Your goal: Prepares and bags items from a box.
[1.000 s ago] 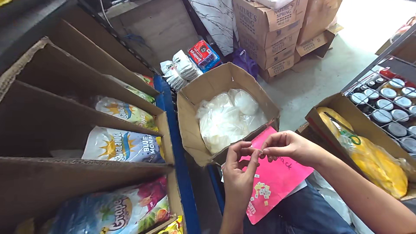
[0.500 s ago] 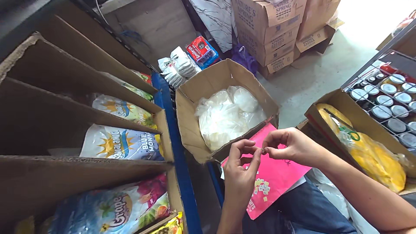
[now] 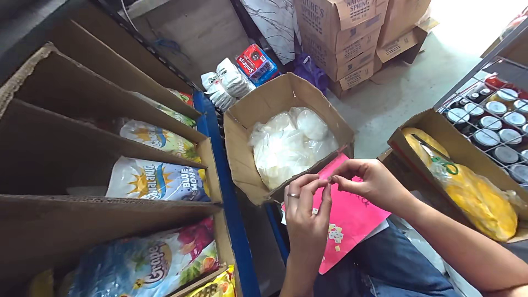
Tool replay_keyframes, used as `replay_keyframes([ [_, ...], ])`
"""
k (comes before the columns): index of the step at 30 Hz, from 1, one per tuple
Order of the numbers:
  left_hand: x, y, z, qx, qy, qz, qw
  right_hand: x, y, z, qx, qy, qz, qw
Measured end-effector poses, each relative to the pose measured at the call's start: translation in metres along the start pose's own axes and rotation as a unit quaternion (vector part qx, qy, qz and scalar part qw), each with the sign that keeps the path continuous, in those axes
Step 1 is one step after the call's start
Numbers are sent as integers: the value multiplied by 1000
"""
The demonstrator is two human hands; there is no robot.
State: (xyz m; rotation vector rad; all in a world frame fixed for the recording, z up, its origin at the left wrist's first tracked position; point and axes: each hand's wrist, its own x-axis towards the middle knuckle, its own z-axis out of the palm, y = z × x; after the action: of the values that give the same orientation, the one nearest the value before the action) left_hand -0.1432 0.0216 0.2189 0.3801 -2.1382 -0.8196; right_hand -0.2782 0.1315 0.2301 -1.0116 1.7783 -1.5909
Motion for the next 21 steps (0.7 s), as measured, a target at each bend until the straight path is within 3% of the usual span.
replay_keyframes([
  [3,-2,4,2,74,27,21,997,-3,3,5,-34,39,-55,997],
  [8,0,5,6,99,39,33,994,-6,5,11,-87,81,-127,985],
  [21,4,9,6,98,47,24,994,-9,2,17,-106,99,-184,972],
])
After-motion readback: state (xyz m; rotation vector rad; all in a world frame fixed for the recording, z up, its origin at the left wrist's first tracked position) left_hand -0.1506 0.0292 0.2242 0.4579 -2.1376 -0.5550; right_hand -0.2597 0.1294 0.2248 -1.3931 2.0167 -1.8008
